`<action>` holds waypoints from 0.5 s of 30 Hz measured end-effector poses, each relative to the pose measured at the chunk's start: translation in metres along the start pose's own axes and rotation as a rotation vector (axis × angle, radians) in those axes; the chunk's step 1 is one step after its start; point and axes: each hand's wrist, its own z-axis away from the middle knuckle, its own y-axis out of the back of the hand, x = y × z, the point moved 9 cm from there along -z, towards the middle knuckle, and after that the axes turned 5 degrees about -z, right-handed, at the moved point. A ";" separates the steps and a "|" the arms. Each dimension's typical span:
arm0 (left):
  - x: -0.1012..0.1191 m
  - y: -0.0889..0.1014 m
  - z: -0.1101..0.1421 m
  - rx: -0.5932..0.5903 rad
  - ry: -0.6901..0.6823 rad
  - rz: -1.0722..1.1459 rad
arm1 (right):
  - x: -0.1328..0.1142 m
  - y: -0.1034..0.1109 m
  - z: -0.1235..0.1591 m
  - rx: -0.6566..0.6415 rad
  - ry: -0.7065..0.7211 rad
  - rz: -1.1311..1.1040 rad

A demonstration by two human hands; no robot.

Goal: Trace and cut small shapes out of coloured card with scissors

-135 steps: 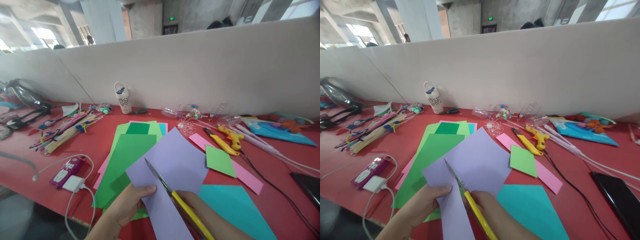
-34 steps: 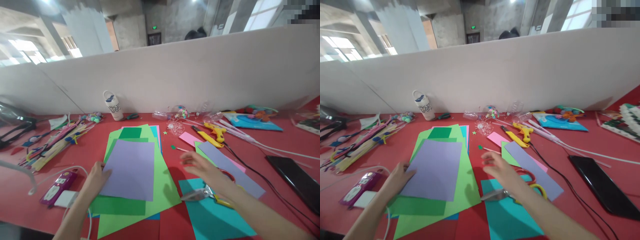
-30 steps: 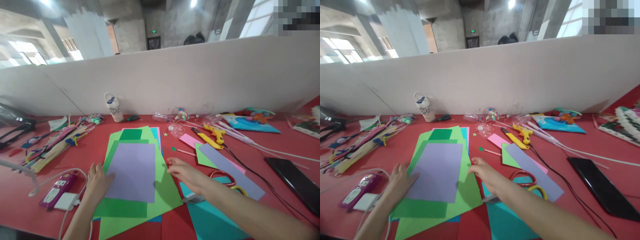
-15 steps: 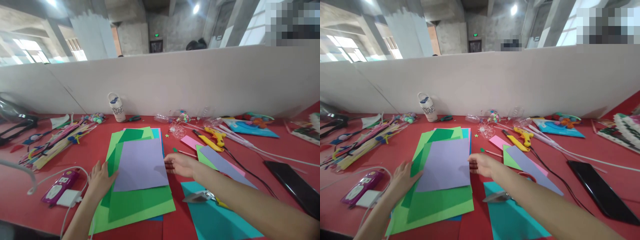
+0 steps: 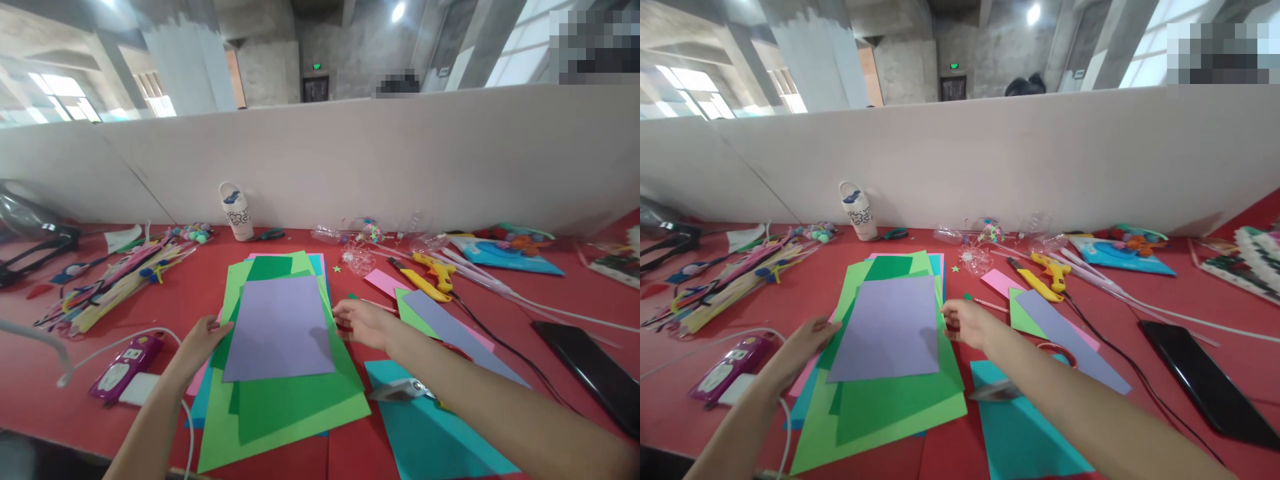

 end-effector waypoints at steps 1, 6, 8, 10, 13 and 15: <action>0.001 0.000 -0.002 -0.017 -0.004 -0.002 | 0.001 -0.002 -0.002 -0.002 -0.017 0.013; 0.006 -0.002 -0.019 -0.057 -0.047 -0.134 | 0.005 -0.023 -0.013 -0.021 0.001 0.049; 0.008 -0.005 -0.024 -0.044 -0.060 -0.202 | 0.007 -0.029 -0.015 -0.011 0.052 0.037; 0.010 -0.010 -0.028 -0.027 -0.078 -0.263 | 0.009 -0.031 -0.014 0.000 0.090 0.017; 0.016 -0.016 -0.034 0.004 -0.115 -0.315 | 0.009 -0.029 -0.010 -0.008 0.109 -0.021; 0.022 -0.016 -0.040 0.043 -0.140 -0.312 | 0.007 -0.029 -0.007 -0.047 0.094 -0.057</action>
